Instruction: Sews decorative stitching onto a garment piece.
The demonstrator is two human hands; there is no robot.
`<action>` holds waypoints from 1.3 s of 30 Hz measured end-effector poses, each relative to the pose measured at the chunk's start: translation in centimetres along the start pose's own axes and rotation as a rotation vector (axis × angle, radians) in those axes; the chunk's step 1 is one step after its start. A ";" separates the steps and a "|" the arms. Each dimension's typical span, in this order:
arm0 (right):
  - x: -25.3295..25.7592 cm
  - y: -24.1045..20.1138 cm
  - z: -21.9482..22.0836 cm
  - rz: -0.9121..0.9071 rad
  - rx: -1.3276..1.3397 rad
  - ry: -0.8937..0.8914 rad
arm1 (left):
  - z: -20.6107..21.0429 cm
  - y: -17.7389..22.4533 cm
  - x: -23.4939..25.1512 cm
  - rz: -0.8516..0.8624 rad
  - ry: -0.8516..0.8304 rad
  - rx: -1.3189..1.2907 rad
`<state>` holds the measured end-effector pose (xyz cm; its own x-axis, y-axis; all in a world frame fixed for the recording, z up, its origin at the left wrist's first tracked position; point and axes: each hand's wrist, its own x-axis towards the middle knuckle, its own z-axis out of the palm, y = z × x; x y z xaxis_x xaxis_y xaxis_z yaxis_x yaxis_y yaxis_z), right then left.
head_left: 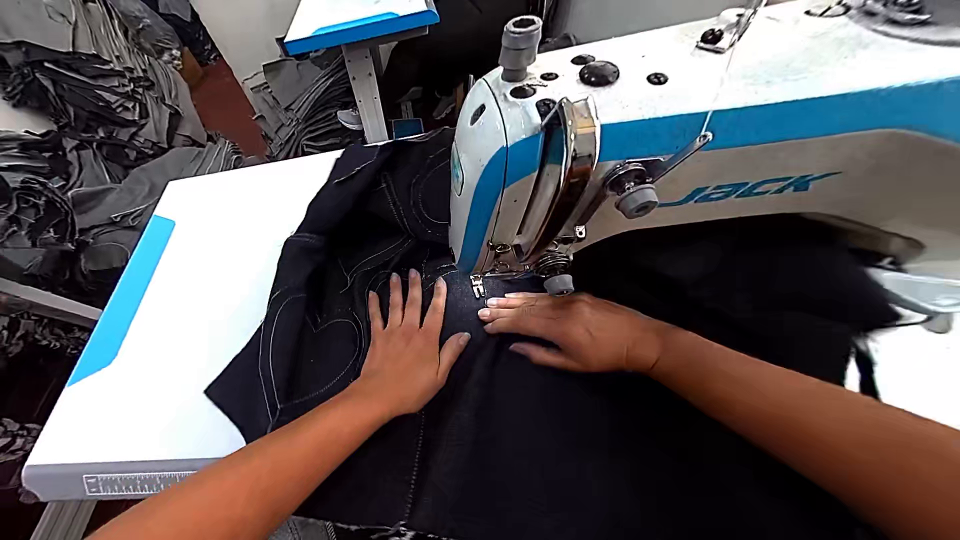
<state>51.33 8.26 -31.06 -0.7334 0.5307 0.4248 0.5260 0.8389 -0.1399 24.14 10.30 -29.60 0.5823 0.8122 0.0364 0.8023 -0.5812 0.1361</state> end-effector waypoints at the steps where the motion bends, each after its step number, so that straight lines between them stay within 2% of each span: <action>1: 0.2 -0.5 -0.6 0.022 -0.029 0.013 | -0.8 0.0 -0.3 0.007 -0.070 -0.003; 3: 1.2 -3.7 -1.2 0.172 -0.096 0.067 | -2.7 -0.8 0.0 0.064 -0.186 0.022; 4: 2.1 -6.0 -0.9 0.284 -0.120 0.094 | -3.4 -1.5 0.6 0.137 -0.177 0.035; 6: 4.4 -10.4 1.3 0.500 -0.105 0.137 | -3.5 -3.6 2.7 0.416 -0.042 0.034; 8: 6.2 -13.2 4.7 0.635 -0.086 0.161 | -2.5 -5.9 5.0 0.714 -0.001 -0.011; 10: 6.1 -14.4 7.3 0.642 -0.189 0.180 | -1.1 -7.3 5.6 0.812 -0.055 -0.052; 17: 3.3 -13.4 6.3 0.525 -0.249 0.148 | 0.3 -5.7 3.3 0.653 0.022 -0.067; 23: 0.9 -10.1 4.0 0.456 -0.165 0.161 | 0.7 -2.2 1.7 0.327 0.043 -0.068; 27: 0.2 -9.1 3.3 0.450 -0.175 0.156 | 0.4 -1.1 1.9 0.203 0.020 -0.044; 34: -0.4 -7.8 3.0 0.431 -0.138 0.154 | 0.3 -1.2 2.7 0.170 0.012 -0.076; 39: 0.0 -5.5 2.3 0.422 -0.119 0.134 | 0.0 -2.1 5.1 0.169 0.000 -0.093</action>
<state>47.47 3.94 -32.37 -0.3860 0.7964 0.4655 0.8186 0.5284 -0.2253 25.39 15.65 -29.74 0.7073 0.7037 0.0666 0.6777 -0.7019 0.2194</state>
